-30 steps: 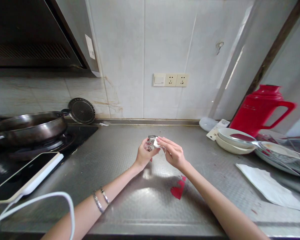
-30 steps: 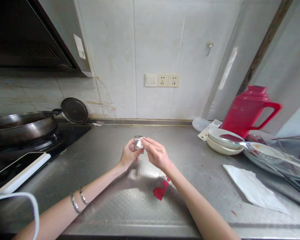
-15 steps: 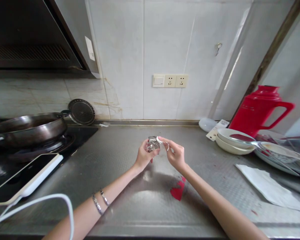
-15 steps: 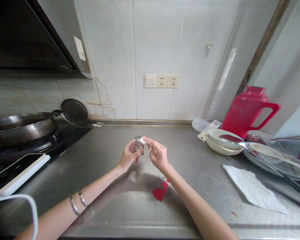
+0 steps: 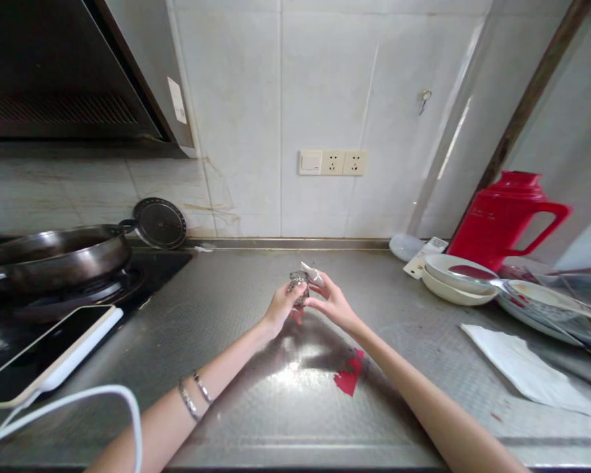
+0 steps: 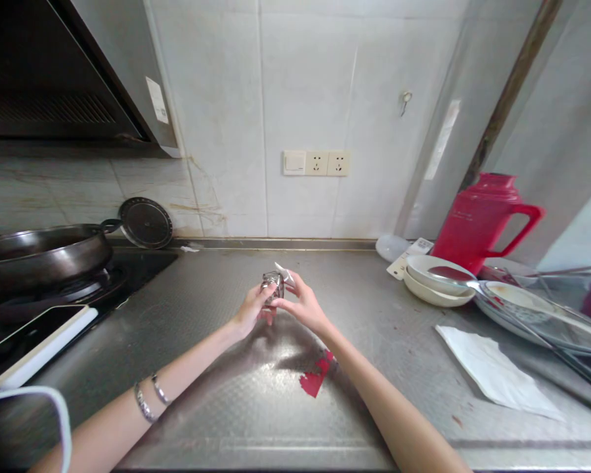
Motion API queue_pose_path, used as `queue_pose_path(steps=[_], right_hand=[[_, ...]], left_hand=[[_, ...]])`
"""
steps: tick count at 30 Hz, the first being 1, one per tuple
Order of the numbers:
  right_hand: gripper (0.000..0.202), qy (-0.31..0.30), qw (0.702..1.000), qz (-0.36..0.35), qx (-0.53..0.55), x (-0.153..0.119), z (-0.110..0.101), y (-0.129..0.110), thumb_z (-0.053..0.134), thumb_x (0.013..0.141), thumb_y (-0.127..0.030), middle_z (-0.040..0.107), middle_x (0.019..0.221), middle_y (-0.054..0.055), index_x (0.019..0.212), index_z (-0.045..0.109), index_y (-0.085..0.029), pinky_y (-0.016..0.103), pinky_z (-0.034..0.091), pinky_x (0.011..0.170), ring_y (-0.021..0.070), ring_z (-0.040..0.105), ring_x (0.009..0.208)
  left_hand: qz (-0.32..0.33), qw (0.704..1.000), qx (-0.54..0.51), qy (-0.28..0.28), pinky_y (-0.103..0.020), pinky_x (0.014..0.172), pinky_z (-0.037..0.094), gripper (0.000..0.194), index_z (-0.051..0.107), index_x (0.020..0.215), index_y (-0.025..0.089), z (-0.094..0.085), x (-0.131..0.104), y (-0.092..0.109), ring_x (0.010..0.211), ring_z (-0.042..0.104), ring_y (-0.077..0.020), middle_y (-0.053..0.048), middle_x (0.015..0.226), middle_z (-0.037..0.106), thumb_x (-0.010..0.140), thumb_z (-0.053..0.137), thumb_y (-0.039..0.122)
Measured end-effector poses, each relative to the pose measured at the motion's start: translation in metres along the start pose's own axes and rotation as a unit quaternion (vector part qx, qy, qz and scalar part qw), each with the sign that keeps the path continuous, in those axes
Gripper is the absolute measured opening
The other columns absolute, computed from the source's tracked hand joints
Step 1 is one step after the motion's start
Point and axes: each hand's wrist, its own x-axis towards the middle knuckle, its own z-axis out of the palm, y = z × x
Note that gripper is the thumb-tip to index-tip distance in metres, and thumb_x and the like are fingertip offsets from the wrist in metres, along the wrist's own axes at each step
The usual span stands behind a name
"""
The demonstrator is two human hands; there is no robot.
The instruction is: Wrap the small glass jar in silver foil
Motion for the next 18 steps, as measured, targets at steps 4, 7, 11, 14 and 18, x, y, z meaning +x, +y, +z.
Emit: queue_pose_path(steps=[4,7,11,14,18], right_hand=[[0.074,-0.003,1.000,-0.001,0.014,-0.002,0.009,0.003,0.077,0.068,-0.040,0.055,0.129,0.012,0.131,0.042,-0.025,0.041,0.050,0.095,0.0233,0.057,0.115],[0.070,0.020,0.998,0.026,0.049,-0.001,0.011,0.002,0.077,0.067,-0.038,0.058,0.125,0.012,0.128,0.044,-0.024,0.040,0.053,0.091,0.0234,0.059,0.112],[0.068,0.047,0.990,0.083,0.101,0.003,0.008,-0.006,0.080,0.063,-0.033,0.062,0.120,0.012,0.123,0.048,-0.021,0.040,0.055,0.088,0.0252,0.061,0.109],[0.060,0.066,0.984,0.106,0.124,0.005,0.005,-0.015,0.078,0.065,-0.032,0.065,0.115,0.011,0.118,0.053,-0.019,0.041,0.054,0.087,0.0259,0.064,0.104],[0.053,0.069,0.984,0.115,0.121,0.005,0.010,-0.021,0.077,0.064,-0.033,0.068,0.110,0.009,0.112,0.059,-0.018,0.041,0.054,0.088,0.0256,0.066,0.100]], left_hand=[[-0.039,0.999,-0.011,-0.005,-0.019,0.034,0.042,0.052,0.058,0.092,0.013,0.001,0.000,-0.003,0.043,0.054,-0.0105,0.001,0.058,0.055,0.072,0.063,0.060],[-0.046,0.999,-0.017,-0.010,-0.019,0.034,0.043,0.055,0.053,0.103,0.015,-0.001,0.001,-0.004,0.041,0.055,-0.0105,0.003,0.060,0.055,0.072,0.063,0.059],[-0.041,0.997,-0.010,-0.063,-0.022,0.035,0.045,0.078,0.035,0.129,0.021,-0.009,0.005,-0.005,0.040,0.056,-0.0112,-0.001,0.076,0.063,0.069,0.066,0.060],[-0.005,0.996,0.051,-0.076,-0.024,0.043,0.049,0.108,0.016,0.140,0.026,-0.016,0.011,-0.008,0.047,0.059,-0.0102,-0.009,0.099,0.065,0.056,0.082,0.046],[0.101,0.988,0.108,-0.040,-0.030,0.073,0.054,0.117,0.014,0.141,0.028,-0.022,0.018,-0.015,0.086,0.066,-0.0182,-0.013,0.121,0.057,0.050,0.087,0.028]])
